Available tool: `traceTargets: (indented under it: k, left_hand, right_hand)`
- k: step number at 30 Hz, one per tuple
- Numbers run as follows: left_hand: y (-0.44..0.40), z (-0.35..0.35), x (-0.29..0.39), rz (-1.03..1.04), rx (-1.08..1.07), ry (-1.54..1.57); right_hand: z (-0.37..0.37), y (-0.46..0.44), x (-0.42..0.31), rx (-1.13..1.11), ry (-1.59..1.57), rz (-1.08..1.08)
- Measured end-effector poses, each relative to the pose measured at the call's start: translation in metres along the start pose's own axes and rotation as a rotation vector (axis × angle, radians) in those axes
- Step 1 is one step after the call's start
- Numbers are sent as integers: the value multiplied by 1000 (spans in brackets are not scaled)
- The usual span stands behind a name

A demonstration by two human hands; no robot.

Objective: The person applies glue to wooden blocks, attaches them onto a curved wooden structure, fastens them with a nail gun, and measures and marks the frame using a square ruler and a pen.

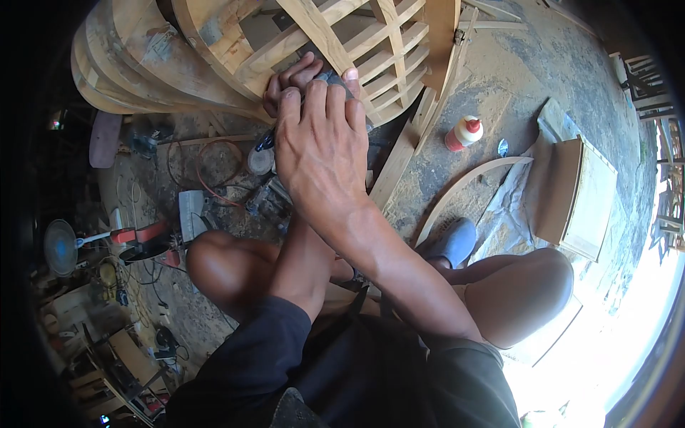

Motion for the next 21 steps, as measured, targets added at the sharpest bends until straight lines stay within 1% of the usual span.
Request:
traceTargets:
  k: [1, 2, 5, 7, 9, 10, 11, 13, 14, 16, 20, 21]
  left_hand:
    - [0, 1, 2, 31, -9, -71]
    - [2, 4, 1, 29, -7, -73]
    - [12, 12, -15, -37, 72, -163]
    - [16, 17, -24, -60, 111, -101]
    - [18, 13, -27, -69, 131, -76]
    - [17, 14, -26, -65, 109, -73]
    - [15, 15, -25, -60, 92, -69]
    - [16, 14, -26, -65, 85, -66]
    - [17, 16, -27, -91, 77, -63]
    - [19, 17, -30, -119, 71, -62]
    - [21, 19, -31, -114, 64, -72]
    - [21, 20, -32, -126, 55, -72]
  right_hand:
    - [-1, 1, 2, -3, -15, 22]
    - [-7, 4, 0, -4, -14, 19]
    - [-33, 3, 5, -22, 17, 63]
    - [-67, -4, 13, 233, -308, 10]
    - [-72, -17, 36, 344, -488, 124]
    - [-66, -27, 50, 396, -501, 83]
    - [-55, -32, 67, 300, -460, 191]
    - [-45, -48, 79, 398, -398, -51]
    - [-39, -55, 92, 396, -398, -58]
    - [-25, -66, 95, 259, -353, -213]
    - [-18, -78, 96, 223, -354, -251]
    - [-17, -78, 95, 234, -356, -321]
Point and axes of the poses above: each hand's wrist, its own y-axis away from the middle knuckle, its own z-axis out of the palm, x = y × z, the point moved 8 cm from there along -y, towards the middle knuckle, and after that the axes turned 8 degrees about x, right-handed, at the moved point
